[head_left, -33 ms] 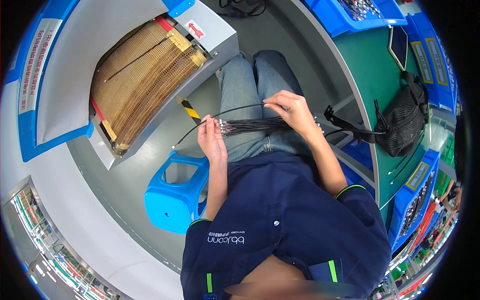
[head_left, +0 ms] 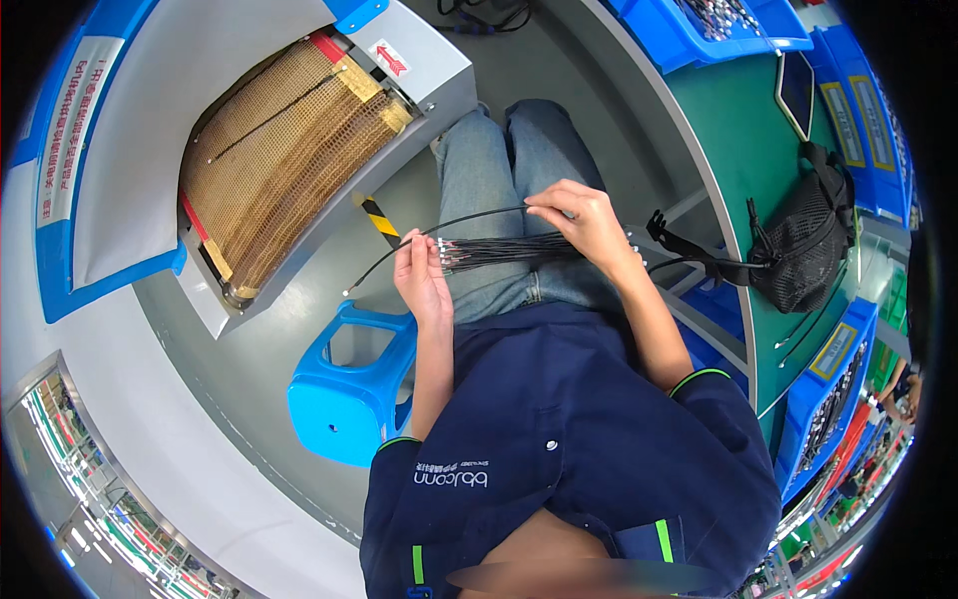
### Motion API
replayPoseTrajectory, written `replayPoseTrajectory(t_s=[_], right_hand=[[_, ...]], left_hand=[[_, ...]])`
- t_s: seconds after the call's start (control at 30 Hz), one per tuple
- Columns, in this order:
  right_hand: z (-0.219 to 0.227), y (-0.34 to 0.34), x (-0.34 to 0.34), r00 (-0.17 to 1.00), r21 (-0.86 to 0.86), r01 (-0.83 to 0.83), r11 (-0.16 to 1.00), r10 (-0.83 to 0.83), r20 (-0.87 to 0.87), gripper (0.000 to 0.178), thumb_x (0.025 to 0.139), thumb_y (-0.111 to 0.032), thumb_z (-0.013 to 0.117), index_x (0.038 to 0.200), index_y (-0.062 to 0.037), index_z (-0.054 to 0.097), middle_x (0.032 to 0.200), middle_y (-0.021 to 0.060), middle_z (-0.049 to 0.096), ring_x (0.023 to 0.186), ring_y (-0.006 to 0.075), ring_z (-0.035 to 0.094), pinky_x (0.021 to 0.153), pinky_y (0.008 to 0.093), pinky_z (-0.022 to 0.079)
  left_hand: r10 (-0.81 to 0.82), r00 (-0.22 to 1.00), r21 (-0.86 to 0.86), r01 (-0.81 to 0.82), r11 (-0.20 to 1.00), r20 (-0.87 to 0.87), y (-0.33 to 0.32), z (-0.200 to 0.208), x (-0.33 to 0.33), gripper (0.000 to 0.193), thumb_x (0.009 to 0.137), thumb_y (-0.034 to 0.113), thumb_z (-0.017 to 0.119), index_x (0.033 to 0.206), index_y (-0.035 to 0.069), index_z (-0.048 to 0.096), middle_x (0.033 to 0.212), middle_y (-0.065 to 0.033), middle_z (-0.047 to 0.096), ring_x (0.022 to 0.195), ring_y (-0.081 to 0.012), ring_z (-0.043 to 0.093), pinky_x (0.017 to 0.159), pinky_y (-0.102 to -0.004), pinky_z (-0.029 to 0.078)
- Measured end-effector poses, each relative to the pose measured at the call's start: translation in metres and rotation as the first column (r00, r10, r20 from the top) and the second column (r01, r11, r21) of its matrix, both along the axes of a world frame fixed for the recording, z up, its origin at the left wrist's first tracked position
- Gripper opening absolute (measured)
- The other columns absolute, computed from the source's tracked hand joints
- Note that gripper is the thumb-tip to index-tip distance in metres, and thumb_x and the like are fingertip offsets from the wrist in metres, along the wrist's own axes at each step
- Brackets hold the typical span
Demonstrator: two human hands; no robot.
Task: The person organizes and assembles bundles of wires with connectors by hand.
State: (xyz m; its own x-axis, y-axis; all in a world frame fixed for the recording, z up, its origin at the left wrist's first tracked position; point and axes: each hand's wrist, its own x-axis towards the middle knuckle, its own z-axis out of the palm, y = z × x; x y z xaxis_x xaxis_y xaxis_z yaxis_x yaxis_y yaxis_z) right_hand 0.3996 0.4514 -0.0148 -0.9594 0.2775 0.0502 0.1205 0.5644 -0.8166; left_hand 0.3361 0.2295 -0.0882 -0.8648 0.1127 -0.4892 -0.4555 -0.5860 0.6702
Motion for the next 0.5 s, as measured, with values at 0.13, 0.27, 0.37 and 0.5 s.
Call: replayPoseTrajectory(t_s=[0.13, 0.27, 0.37, 0.5], right_hand=[[0.0031, -0.0009, -0.0022, 1.0, -0.092, 0.012, 0.996, -0.01, 0.027, 0.012, 0.079, -0.009, 0.071, 0.089, -0.0026, 0.069, 0.08, 0.0074, 0.066, 0.07, 0.0171, 0.063, 0.061, 0.0294, 0.049], [0.0041, 0.0021, -0.0013, 0.991, -0.148, -0.01, 0.989, 0.029, 0.127, 0.01, 0.079, -0.009, 0.071, 0.085, -0.0017, 0.067, 0.077, 0.0059, 0.064, 0.065, 0.0136, 0.059, 0.059, 0.027, 0.047], [0.002, 0.0, -0.0017, 0.996, -0.13, -0.033, 0.991, 0.043, 0.078, 0.009, 0.079, -0.008, 0.071, 0.083, -0.002, 0.065, 0.073, 0.0051, 0.06, 0.061, 0.0128, 0.055, 0.057, 0.0266, 0.045], [0.0038, -0.0037, -0.0047, 0.998, -0.103, -0.037, 0.994, 0.042, 0.051, 0.008, 0.079, -0.007, 0.07, 0.082, -0.0023, 0.065, 0.07, 0.0053, 0.057, 0.059, 0.0123, 0.052, 0.055, 0.0282, 0.044]], left_hand=[[0.0, 1.0, 0.023, 0.0, 1.0, -0.005, -0.0035, -0.0022, -0.0023, 0.019, 0.092, 0.006, 0.059, 0.108, -0.003, 0.059, 0.093, -0.0081, 0.063, 0.082, -0.0105, 0.061, 0.076, -0.0203, 0.052], [0.0, 1.0, 0.015, 0.0, 1.0, 0.005, -0.006, -0.0023, -0.004, 0.019, 0.092, 0.006, 0.059, 0.109, -0.003, 0.059, 0.093, -0.0083, 0.063, 0.082, -0.0107, 0.061, 0.076, -0.0204, 0.052], [-0.008, 1.0, 0.004, 0.008, 1.0, 0.012, -0.0066, -0.0009, -0.0044, 0.019, 0.092, 0.005, 0.059, 0.109, -0.004, 0.059, 0.094, -0.0084, 0.063, 0.082, -0.011, 0.061, 0.076, -0.0205, 0.052], [-0.025, 1.0, 0.017, 0.026, 1.0, -0.003, -0.0094, -0.0017, -0.0055, 0.019, 0.092, 0.005, 0.059, 0.109, -0.004, 0.059, 0.094, -0.0083, 0.062, 0.083, -0.0114, 0.061, 0.076, -0.0207, 0.052]])
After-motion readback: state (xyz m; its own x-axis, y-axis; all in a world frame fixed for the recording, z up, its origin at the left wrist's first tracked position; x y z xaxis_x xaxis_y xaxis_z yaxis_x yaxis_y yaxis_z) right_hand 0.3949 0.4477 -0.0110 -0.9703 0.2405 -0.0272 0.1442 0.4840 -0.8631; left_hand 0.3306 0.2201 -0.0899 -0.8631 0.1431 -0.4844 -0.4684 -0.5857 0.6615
